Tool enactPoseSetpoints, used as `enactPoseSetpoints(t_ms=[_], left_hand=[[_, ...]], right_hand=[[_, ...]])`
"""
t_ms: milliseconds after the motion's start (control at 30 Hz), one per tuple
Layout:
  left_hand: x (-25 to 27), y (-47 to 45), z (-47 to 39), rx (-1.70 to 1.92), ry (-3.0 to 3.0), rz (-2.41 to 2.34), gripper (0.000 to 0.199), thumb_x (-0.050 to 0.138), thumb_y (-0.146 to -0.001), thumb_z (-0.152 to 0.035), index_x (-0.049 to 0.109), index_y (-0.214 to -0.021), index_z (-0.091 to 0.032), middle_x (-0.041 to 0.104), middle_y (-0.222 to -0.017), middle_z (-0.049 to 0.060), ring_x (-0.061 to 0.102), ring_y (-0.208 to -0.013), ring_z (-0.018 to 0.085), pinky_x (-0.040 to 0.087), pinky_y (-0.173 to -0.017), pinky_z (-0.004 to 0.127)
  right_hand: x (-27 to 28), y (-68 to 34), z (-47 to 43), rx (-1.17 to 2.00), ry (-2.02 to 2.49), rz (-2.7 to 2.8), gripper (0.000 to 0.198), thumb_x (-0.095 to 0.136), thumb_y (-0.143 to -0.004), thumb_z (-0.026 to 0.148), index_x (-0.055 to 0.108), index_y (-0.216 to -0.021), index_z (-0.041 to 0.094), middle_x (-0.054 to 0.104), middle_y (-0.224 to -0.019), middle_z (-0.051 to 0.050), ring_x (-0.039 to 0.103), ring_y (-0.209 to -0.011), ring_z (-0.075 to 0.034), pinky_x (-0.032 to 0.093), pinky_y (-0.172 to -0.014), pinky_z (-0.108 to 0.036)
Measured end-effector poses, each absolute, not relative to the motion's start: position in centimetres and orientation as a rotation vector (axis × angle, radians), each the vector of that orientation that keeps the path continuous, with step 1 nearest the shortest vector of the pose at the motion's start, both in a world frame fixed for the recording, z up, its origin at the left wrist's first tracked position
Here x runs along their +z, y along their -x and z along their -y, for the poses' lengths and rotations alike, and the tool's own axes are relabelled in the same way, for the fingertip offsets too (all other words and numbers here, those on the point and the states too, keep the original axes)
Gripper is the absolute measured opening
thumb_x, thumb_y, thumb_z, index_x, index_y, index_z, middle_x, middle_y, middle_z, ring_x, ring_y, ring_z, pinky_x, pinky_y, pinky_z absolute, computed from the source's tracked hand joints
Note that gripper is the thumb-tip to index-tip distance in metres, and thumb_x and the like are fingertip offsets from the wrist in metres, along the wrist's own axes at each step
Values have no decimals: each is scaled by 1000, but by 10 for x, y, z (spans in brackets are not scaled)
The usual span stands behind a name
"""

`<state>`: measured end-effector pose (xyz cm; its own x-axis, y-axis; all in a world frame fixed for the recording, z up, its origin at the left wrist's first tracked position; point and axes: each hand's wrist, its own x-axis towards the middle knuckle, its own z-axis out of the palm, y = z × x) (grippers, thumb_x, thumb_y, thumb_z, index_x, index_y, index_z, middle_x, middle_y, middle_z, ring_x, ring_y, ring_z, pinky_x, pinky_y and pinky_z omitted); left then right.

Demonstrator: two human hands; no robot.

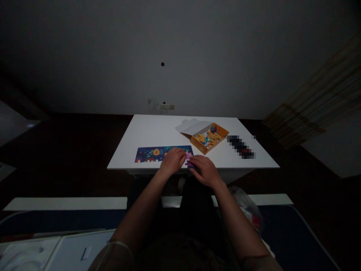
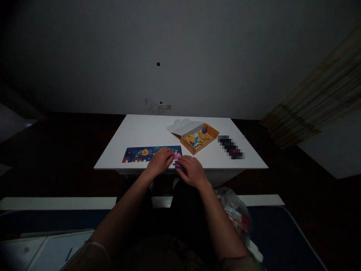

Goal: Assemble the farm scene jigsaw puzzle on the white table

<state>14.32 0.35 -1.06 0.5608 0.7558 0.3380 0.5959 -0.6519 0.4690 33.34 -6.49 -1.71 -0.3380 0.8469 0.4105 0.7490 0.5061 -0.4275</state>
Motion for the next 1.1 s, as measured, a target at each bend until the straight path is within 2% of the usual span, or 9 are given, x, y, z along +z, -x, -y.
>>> enactPoseSetpoints(t_ms=[133,267,433,600,667,767,900,1000,1100], left_hand=[[-6,-130,2,806,-2485,-1120,23,47,-92,-22,66,-106,-22,65,-108,8,56,-107,24,43,-96,40],[-3,-78,8,904,-2467,-1239,30,47,-89,-21,62,-115,-24,64,-116,7,54,-112,23,42,-100,40],[-6,-3,10,878,-2485,-1541,43,51,-81,-21,60,-122,-28,53,-136,4,44,-129,26,38,-106,44],[-9,20,18,614,-2541,-1563,49,52,-84,-29,52,-133,-33,47,-144,3,42,-133,26,33,-109,48],[-12,19,23,612,-2555,-1578,50,52,-86,-33,50,-136,-32,46,-145,5,42,-133,27,31,-109,49],[-18,15,30,639,-2565,-1625,50,51,-89,-38,47,-139,-31,43,-146,6,38,-135,29,28,-110,51],[-24,0,37,682,-2515,-1741,50,53,-90,-38,46,-139,-29,42,-146,10,38,-133,33,27,-110,53],[-21,-13,41,675,-2501,-1811,51,56,-88,-40,48,-137,-28,46,-140,13,43,-127,35,32,-106,52],[-15,-17,43,612,-2536,-1757,57,60,-87,-41,44,-139,-27,51,-133,14,49,-118,33,39,-100,48]], right_hand=[[-29,-338,70,203,1305,2186,40,55,-87,31,59,-127,34,60,-129,-4,52,-123,-29,41,-102,-53],[-31,-353,67,176,1262,2091,37,48,-90,25,60,-123,35,65,-121,-1,58,-114,-26,46,-96,-49],[-6,-386,32,-119,1480,1691,32,45,-91,33,64,-117,30,67,-115,-8,60,-107,-31,44,-91,-53],[26,-390,-3,-251,1610,1644,33,50,-88,41,67,-111,24,66,-112,-15,56,-107,-37,40,-91,-57],[31,-372,1,-244,1545,1664,31,51,-88,39,65,-112,24,65,-113,-14,55,-109,-35,39,-95,-55],[26,-325,23,-69,1387,1837,29,48,-90,33,63,-113,26,66,-111,-10,58,-106,-30,42,-95,-49],[5,-255,49,162,1346,2159,42,47,-91,35,52,-132,28,58,-131,-8,53,-118,-30,43,-97,-48],[-11,-222,47,144,1425,2243,49,46,-93,41,44,-140,29,45,-145,-7,42,-131,-32,38,-102,-52],[-20,-215,29,117,1496,2278,50,44,-94,44,44,-141,27,38,-150,-7,33,-137,-32,30,-108,-54]])
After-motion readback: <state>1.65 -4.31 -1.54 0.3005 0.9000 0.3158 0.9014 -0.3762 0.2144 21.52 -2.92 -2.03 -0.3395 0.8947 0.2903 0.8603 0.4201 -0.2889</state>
